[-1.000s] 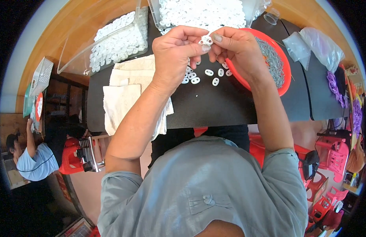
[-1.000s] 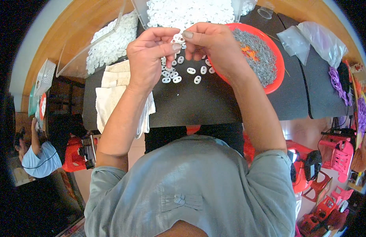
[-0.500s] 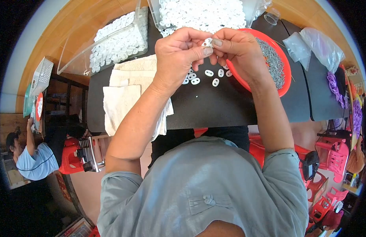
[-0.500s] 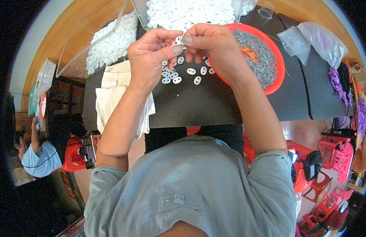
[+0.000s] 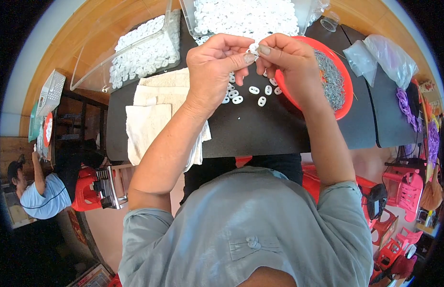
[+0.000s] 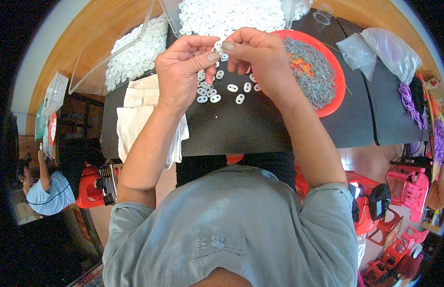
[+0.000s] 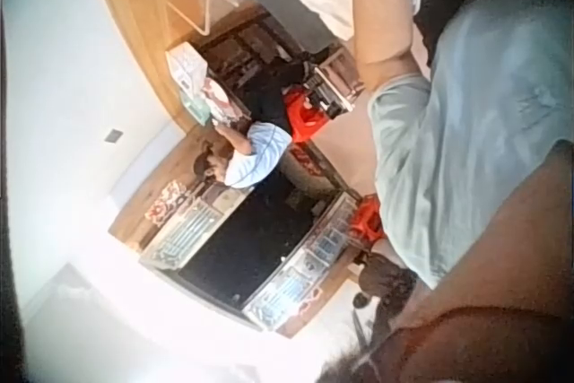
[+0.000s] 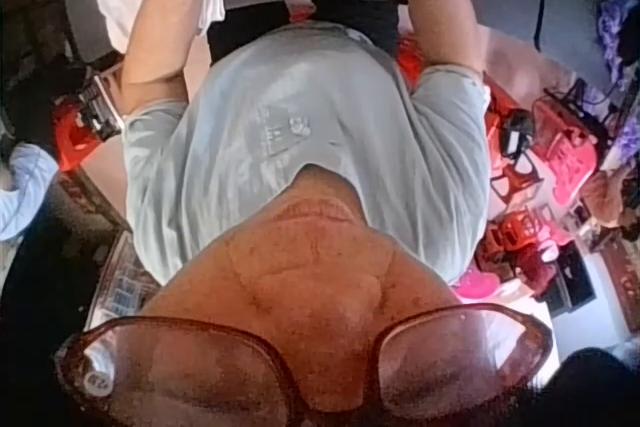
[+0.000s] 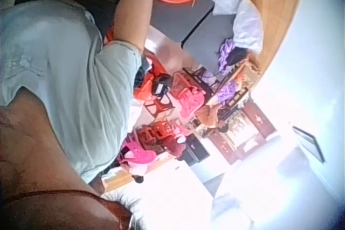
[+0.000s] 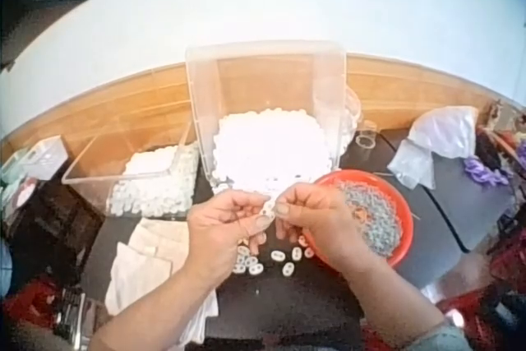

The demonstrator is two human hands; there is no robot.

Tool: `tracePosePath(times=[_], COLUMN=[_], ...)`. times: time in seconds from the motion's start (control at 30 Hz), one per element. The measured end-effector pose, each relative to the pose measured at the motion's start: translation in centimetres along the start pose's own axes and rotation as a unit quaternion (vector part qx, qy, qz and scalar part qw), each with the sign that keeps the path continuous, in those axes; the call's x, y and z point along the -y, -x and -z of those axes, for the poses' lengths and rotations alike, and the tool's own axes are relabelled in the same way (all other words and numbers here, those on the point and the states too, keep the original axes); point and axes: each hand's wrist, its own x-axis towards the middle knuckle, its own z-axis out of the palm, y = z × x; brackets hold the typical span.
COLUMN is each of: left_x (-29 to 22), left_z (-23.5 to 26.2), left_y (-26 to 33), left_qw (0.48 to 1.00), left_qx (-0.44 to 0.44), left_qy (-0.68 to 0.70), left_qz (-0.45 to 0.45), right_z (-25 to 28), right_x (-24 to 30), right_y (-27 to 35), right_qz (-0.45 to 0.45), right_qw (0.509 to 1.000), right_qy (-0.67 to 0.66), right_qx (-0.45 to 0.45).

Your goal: Assembling small white plastic components by inserting metal pins into them.

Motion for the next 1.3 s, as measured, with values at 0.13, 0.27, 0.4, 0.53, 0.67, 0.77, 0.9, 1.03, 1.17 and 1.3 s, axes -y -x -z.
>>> tracePosePath(times=[0.13, 0.27, 0.4, 0.53, 0.67, 0.77, 0.9, 1.03, 1.17, 1.3], left_x=[-0.3, -0.4, -0.2, -0.2, 0.2, 0.4, 0.3, 0.2, 0.4, 0.7], left_z=[0.1, 0.1, 0.3, -0.1, -0.1, 0.1, 0.2, -0.3, -0.1, -0.1], left_y=[0.3, 0.4, 0.4, 0.3, 0.0, 0.0, 0.1, 0.3, 0.4, 0.5], left_qw=[1.000, 0.998, 0.997, 0.999, 0.997, 0.996, 0.994, 0.996, 0.993, 0.986], left_qx=[-0.003, 0.008, 0.016, 0.017, 0.039, 0.043, 0.043, 0.036, 0.036, 0.032], left_qy=[-0.026, -0.062, -0.067, -0.024, -0.044, -0.053, -0.088, -0.076, -0.089, -0.125], left_qz=[0.005, -0.011, -0.022, -0.020, -0.044, -0.050, -0.045, -0.037, -0.070, -0.102], right_z=[-0.9, -0.8, -0.8, -0.6, -0.2, 0.4, 0.7, 0.8, 0.5, 0.1], right_x=[-0.1, -0.1, -0.3, 0.1, 0.3, 0.5, 0.7, 0.8, 0.5, 0.6], right_y=[0.3, 0.4, 0.3, 0.3, 0.2, 0.1, 0.2, 0.1, 0.1, 0.2], right_qz=[0.028, 0.023, 0.003, 0.000, -0.014, -0.018, -0.056, -0.068, -0.062, -0.065], right_qw=[0.999, 0.999, 1.000, 1.000, 1.000, 0.999, 0.996, 0.992, 0.992, 0.992], right_qy=[0.030, 0.041, 0.014, -0.014, -0.022, -0.029, -0.049, -0.090, -0.104, -0.101], right_qx=[-0.030, -0.025, -0.014, -0.023, -0.014, 0.021, 0.044, 0.050, 0.044, 0.035])
